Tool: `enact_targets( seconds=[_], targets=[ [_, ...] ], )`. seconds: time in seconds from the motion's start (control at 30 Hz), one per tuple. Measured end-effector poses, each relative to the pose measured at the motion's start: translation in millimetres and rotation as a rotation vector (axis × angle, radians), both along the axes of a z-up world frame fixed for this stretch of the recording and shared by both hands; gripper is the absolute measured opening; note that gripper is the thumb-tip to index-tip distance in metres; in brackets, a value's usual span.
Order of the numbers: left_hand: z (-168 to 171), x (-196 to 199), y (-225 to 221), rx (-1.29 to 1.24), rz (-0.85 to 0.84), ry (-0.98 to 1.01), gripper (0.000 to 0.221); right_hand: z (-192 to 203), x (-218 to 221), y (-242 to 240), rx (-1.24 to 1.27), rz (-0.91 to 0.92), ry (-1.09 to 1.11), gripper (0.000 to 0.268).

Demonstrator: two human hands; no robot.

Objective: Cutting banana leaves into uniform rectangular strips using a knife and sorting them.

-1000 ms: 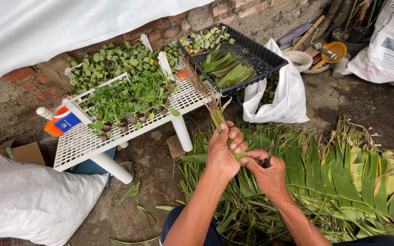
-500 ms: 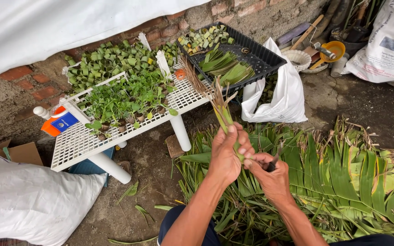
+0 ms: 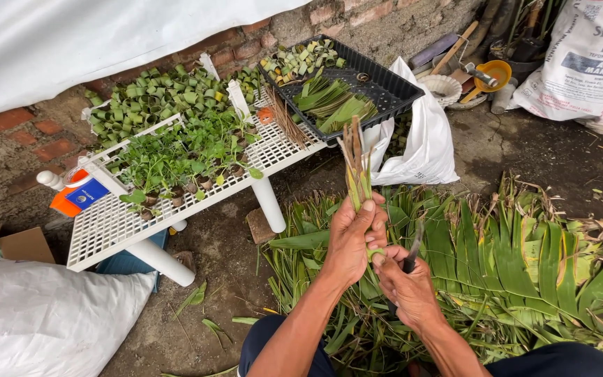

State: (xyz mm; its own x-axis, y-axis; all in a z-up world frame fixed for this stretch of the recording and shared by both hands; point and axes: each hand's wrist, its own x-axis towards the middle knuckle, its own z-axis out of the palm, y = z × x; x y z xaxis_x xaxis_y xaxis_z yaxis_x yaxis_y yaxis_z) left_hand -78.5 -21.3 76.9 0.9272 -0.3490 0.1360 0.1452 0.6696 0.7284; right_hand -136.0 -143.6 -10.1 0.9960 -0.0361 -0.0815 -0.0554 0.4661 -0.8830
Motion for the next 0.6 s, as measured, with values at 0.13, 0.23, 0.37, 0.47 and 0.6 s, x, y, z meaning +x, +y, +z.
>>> enact_targets(
  seconds=[0.13, 0.23, 0.37, 0.47, 0.6],
  targets=[
    [-16, 8, 2, 0.248, 0.111, -0.008, 0.019, 35, -1, -20, -0.32, 0.17, 0.167, 0.042],
    [-2, 8, 16, 0.464, 0.048, 0.05, 0.022, 44, 9, -64, -0.278, 0.313, 0.175, 0.079],
    [4, 3, 20, 0.569, -0.019, 0.01, 0.027, 83, 6, -90, 0.043, 0.524, 0.113, 0.077],
    [4, 1, 19, 0.542, -0.104, -0.046, 0.03, 95, 12, -88, -0.093, 0.629, -0.036, 0.071],
    [-4, 0, 14, 0.61, -0.227, -0.031, 0.033, 67, 33, -96, 0.058, 0.707, 0.025, 0.069]
  ],
)
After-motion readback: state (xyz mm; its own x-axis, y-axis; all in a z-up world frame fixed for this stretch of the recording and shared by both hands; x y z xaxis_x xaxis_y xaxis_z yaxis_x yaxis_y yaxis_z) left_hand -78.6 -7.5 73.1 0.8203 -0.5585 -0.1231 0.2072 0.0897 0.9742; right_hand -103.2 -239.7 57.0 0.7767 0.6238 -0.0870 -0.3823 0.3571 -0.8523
